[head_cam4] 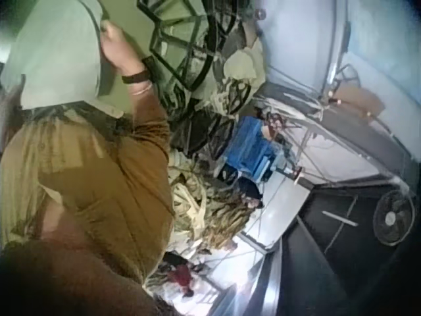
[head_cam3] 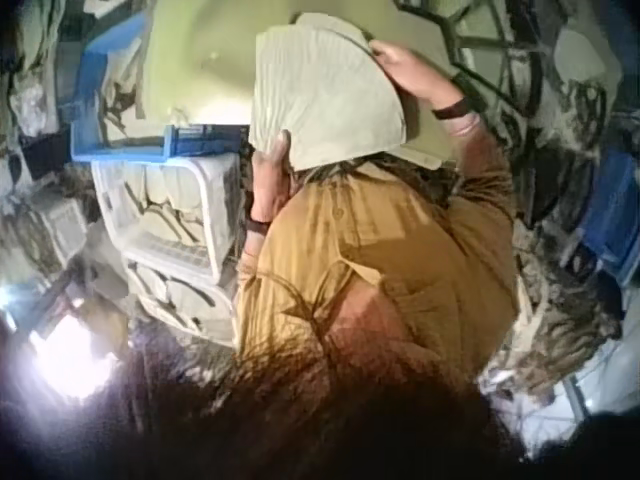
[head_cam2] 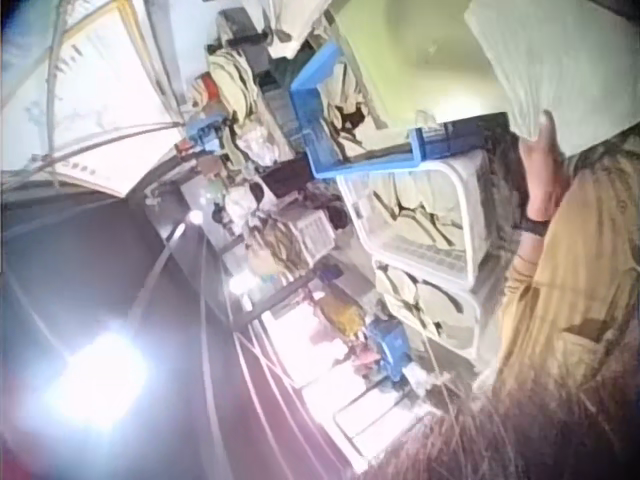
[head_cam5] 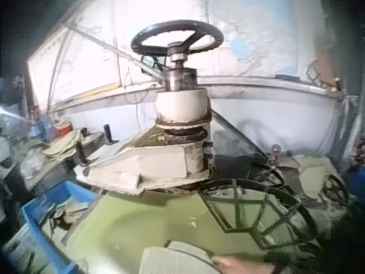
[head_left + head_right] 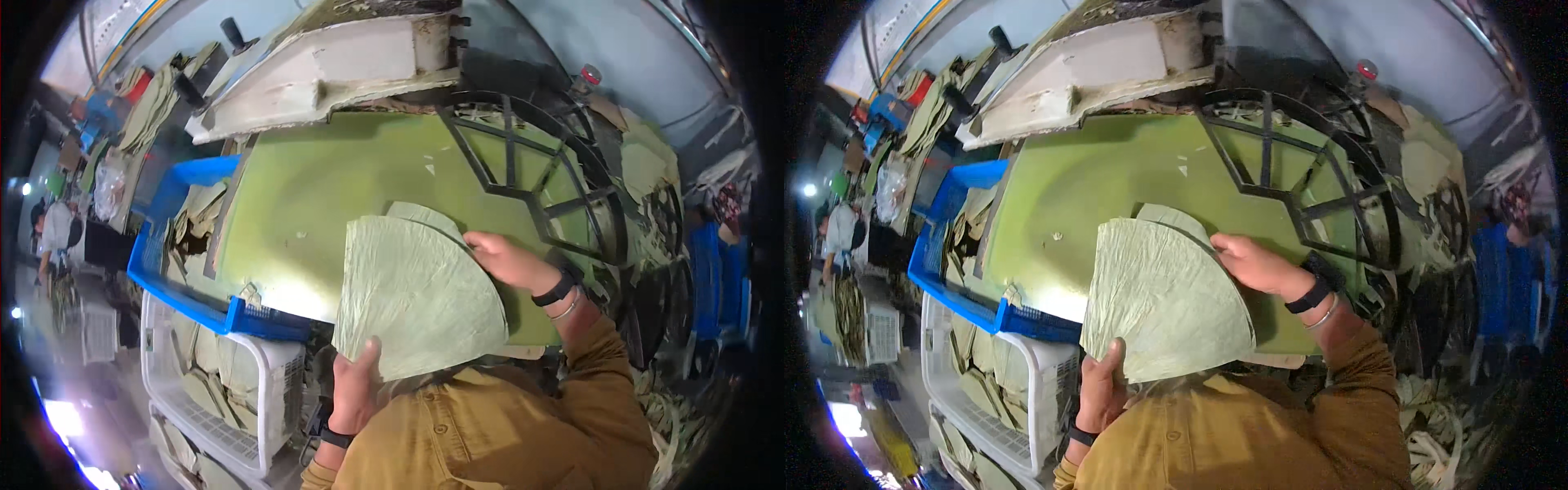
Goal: Pressing stacks of dried leaves using a hydraulic press and placing the finished stacks into collection baskets.
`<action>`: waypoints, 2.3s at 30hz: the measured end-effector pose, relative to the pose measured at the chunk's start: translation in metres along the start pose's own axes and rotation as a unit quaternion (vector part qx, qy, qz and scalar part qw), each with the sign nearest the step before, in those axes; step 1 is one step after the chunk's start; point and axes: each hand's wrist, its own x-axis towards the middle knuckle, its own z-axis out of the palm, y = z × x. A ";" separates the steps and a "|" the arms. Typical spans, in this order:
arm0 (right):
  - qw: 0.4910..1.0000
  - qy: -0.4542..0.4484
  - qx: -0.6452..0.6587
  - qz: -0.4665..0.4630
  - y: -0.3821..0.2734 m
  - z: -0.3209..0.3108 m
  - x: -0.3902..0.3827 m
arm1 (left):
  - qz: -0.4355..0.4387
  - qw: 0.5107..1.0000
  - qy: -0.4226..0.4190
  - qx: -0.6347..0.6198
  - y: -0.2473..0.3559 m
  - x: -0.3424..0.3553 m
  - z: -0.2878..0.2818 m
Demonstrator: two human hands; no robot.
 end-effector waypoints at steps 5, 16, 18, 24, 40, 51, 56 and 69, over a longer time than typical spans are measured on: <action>0.995 0.036 0.091 -0.019 -0.012 0.006 0.004 | 0.133 0.987 0.018 0.088 -0.024 0.017 -0.010; 0.979 0.041 0.009 -0.197 -0.087 0.079 -0.060 | 0.333 0.934 0.067 -0.107 0.004 -0.050 -0.024; 0.962 0.007 -0.011 -0.274 -0.100 0.104 -0.056 | 0.389 0.914 0.059 -0.105 0.004 -0.065 -0.057; 0.946 -0.186 0.054 -0.261 -0.133 0.234 -0.049 | 0.456 0.852 0.017 -0.258 0.007 -0.129 -0.152; 0.904 -0.424 0.007 -0.055 -0.130 0.576 -0.019 | 0.376 0.736 0.493 -0.271 -0.063 -0.259 -0.400; 0.809 -0.568 -0.034 0.151 -0.107 0.776 0.010 | 0.342 0.683 0.636 -0.109 -0.049 -0.328 -0.528; 0.770 -0.618 -0.043 0.156 -0.116 0.864 0.000 | 0.364 0.613 0.668 -0.215 -0.042 -0.359 -0.586; 0.388 -0.849 -0.296 -0.205 -0.192 1.172 -0.114 | 0.487 0.641 0.414 -0.425 -0.090 -0.493 -0.706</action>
